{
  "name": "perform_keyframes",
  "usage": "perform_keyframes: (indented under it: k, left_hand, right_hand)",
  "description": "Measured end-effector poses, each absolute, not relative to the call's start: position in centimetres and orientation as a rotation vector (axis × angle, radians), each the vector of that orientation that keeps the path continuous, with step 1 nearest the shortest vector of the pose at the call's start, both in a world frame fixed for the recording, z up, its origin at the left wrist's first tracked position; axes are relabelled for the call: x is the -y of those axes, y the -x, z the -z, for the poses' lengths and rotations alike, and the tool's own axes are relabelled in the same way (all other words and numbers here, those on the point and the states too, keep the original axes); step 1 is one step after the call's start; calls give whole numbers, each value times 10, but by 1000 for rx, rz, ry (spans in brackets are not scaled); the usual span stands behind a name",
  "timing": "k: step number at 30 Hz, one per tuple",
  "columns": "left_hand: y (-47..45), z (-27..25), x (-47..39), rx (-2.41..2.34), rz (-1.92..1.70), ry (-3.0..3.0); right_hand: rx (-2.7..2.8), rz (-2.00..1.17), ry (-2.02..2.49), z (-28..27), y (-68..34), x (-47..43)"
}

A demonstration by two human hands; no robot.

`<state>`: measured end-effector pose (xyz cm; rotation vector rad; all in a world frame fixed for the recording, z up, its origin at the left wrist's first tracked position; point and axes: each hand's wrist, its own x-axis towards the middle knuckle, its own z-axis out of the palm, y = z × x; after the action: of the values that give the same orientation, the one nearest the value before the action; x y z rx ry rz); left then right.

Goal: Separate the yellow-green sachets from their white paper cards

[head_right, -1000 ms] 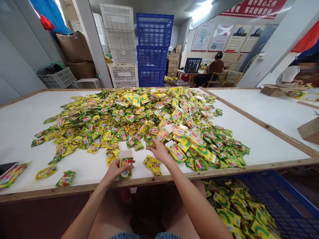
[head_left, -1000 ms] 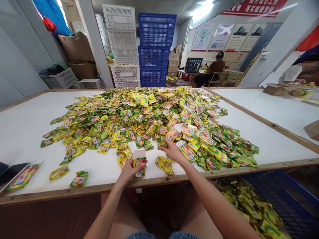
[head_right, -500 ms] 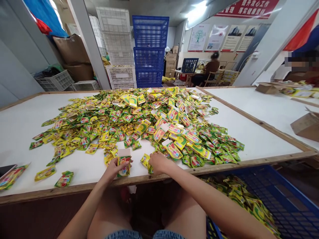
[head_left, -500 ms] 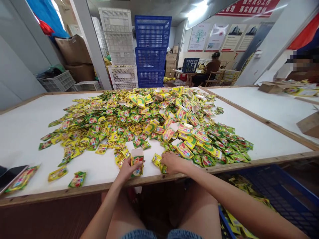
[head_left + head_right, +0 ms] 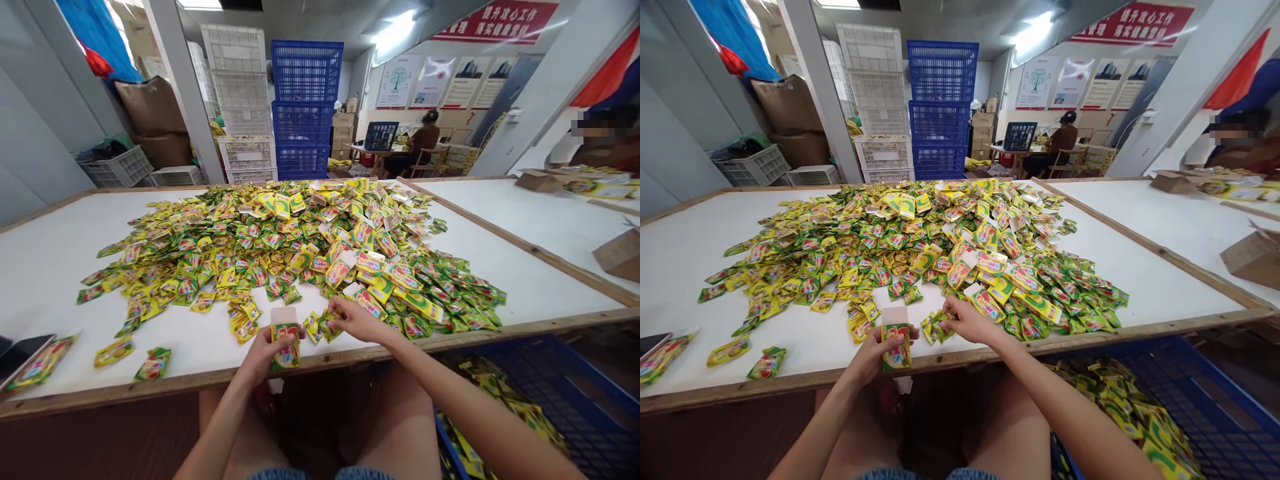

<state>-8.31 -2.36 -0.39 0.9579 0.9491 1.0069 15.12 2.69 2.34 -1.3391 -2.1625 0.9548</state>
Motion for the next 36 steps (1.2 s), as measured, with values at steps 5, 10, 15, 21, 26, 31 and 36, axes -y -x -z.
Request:
perform_keyframes:
  k: [5, 10, 15, 21, 26, 31, 36]
  left_hand:
    - [49, 1, 36, -857, -1028, -888]
    - [47, 0, 35, -923, -1094, -845]
    - [54, -4, 33, -943, -1118, -860]
    - [48, -1, 29, -925, -1112, -906]
    - [47, -2, 28, -917, -1091, -908]
    - [51, -6, 23, -914, -1130, -861]
    - [51, 1, 11, -1017, -1076, -989]
  right_hand:
    - [1893, -1005, 1218, -19, -133, -13]
    - [1764, -877, 1242, -20, -137, -10]
    - [1624, -869, 1350, -22, -146, -19]
    - [1683, -1130, 1196, -20, -124, -10]
    - [1678, -1248, 1180, -22, -119, -3]
    - [1692, -1011, 1263, -35, -130, -10]
    - [1745, -821, 1119, -69, -120, -17]
